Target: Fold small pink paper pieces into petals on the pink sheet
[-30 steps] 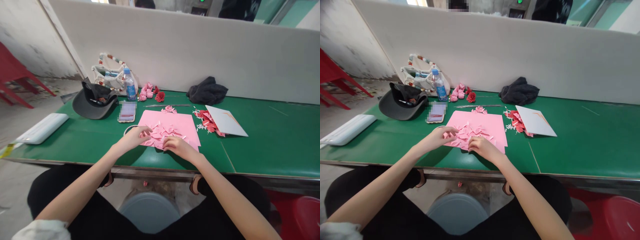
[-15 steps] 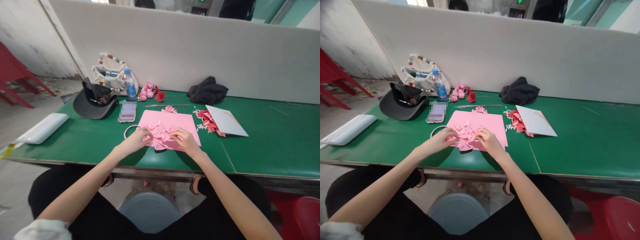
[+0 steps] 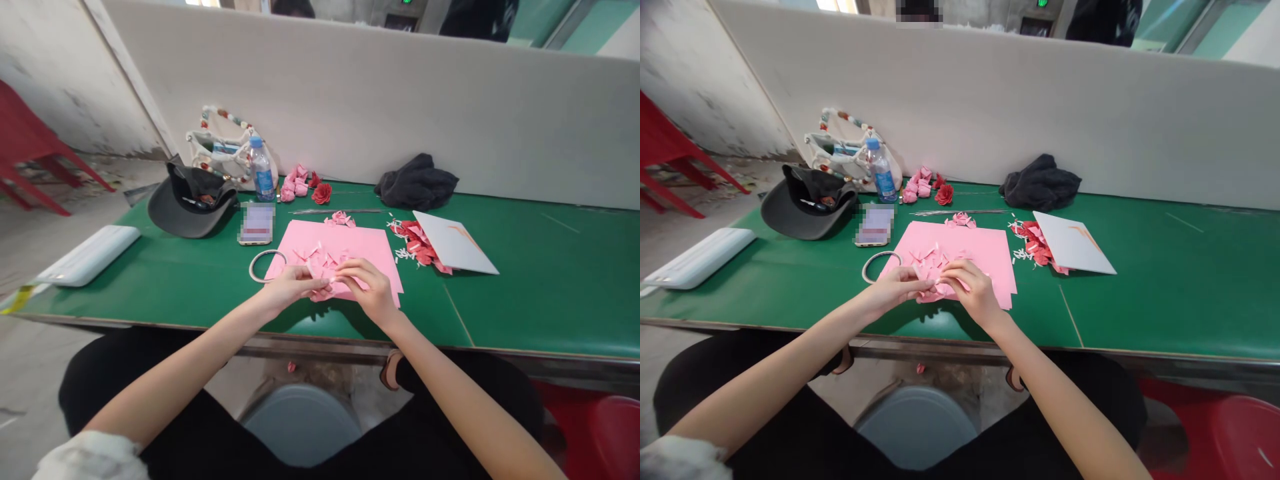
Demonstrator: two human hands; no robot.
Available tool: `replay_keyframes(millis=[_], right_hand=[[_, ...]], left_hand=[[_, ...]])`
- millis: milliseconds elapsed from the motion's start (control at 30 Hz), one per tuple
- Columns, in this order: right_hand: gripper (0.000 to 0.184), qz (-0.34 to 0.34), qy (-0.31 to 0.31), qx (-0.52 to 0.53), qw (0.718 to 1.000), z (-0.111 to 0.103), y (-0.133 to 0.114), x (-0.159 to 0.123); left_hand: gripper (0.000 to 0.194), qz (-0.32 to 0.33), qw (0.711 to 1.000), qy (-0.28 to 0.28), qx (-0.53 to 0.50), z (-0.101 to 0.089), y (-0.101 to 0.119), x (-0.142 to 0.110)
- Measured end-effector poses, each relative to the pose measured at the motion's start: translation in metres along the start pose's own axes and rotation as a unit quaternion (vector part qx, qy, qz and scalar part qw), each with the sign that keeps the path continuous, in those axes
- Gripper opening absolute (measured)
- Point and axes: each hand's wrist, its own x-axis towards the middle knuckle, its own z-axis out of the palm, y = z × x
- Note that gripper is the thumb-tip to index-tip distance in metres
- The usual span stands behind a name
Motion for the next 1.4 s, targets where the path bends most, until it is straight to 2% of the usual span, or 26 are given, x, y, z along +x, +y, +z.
replay_keyframes(millis=[100,200,433,667,1000,1400], right_hand=[[0.007,0.024,0.015,-0.023,0.999,0.002,0.000,0.000],[0.005,0.046,0.000,-0.034,0.998,0.004,-0.002,0.002],[0.007,0.142,-0.041,0.030,0.989,0.005,-0.005,0.003],[0.010,0.191,-0.073,0.081,0.976,-0.004,-0.004,0.006],[0.009,0.172,-0.090,0.067,0.979,-0.005,-0.007,0.008],[0.011,0.186,-0.094,0.084,0.975,-0.006,-0.006,0.007]], left_hand=[[0.027,0.006,1.000,0.016,-0.004,0.001,-0.003,0.001],[0.025,0.026,1.000,0.010,0.004,-0.001,-0.008,0.003],[0.023,0.090,0.993,0.033,0.073,0.001,-0.016,0.006],[0.024,0.081,0.991,0.026,0.103,0.006,-0.006,0.000],[0.026,0.080,0.991,0.028,0.103,0.006,-0.010,0.002],[0.026,0.085,0.991,0.020,0.101,0.006,-0.009,0.001]])
